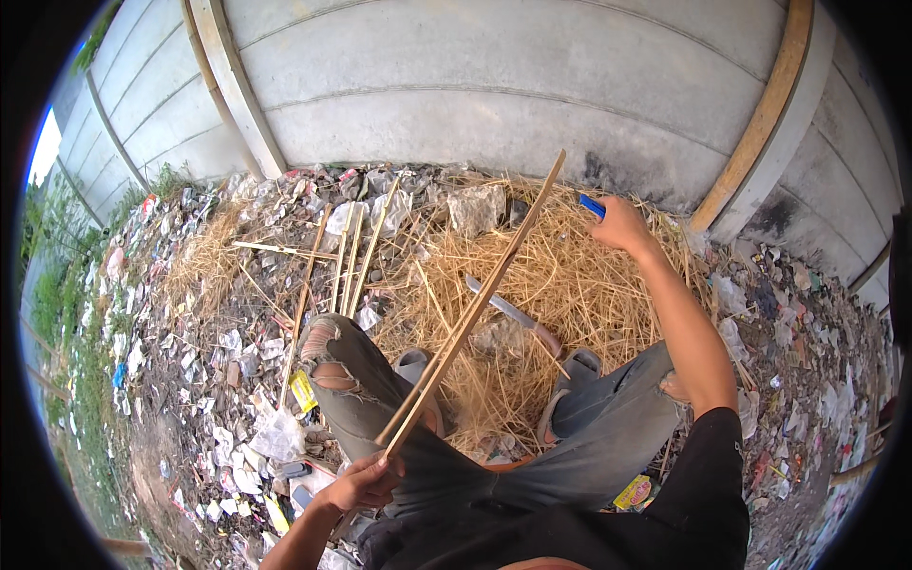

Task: The person sits on a bed of straw and uses a large knife to split a long wooden stick into thin strips. They then use a blue utility knife to sharpen the end of a thin stick into a point, repeatedly scraping the wood to refine the tip.

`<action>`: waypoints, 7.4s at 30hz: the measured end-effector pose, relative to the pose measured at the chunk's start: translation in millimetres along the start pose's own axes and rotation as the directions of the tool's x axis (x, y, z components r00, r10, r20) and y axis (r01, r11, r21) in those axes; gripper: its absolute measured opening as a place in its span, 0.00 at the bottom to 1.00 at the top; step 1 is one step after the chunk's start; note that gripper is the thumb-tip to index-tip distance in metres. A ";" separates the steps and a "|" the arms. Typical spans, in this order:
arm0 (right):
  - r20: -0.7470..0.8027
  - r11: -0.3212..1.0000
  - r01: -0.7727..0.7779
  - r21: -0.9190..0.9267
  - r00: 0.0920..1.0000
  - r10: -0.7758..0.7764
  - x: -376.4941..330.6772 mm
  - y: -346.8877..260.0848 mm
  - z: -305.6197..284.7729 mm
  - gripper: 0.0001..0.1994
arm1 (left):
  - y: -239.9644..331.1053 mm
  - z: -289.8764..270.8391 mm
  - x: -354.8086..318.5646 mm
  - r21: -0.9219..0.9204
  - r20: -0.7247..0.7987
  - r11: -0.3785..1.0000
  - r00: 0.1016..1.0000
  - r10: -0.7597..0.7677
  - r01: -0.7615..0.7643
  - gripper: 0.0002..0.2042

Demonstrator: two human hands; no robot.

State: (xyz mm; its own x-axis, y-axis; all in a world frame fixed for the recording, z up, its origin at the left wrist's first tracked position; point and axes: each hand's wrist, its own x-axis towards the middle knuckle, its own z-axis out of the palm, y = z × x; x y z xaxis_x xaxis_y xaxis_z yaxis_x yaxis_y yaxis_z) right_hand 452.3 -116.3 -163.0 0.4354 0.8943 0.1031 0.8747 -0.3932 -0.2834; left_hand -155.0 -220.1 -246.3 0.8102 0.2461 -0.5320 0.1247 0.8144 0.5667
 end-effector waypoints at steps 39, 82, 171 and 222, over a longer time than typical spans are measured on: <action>0.147 0.144 -0.162 0.976 0.983 0.109 6.1 52.1 -19.0 0.13 | 40.8 -14.5 -17.5 0.602 -0.138 0.795 0.970 0.200 -0.078 0.25; 0.004 0.528 0.020 0.849 0.999 -0.045 -15.8 41.2 -33.2 0.15 | 42.8 -30.9 -48.6 0.400 -0.059 0.914 0.993 0.098 -0.066 0.20; -0.025 0.863 -0.327 0.385 0.931 0.364 16.4 22.2 3.2 0.10 | 16.5 29.5 6.1 0.221 -0.078 0.965 0.984 0.158 -0.138 0.26; 0.315 0.440 -0.231 0.868 0.941 -0.126 -5.7 31.3 -17.3 0.17 | 87.4 -76.2 -65.3 0.900 -0.194 0.436 0.880 0.433 -0.016 0.20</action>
State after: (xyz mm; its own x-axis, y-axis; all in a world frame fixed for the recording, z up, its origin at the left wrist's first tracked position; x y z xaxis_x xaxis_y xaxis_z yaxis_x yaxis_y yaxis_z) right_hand 480.9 -137.4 -155.9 0.2324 0.9581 -0.1675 0.0993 -0.1947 -0.9758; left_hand -240.7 -125.0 -210.0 0.6563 0.6712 -0.3447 0.5566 -0.1221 0.8218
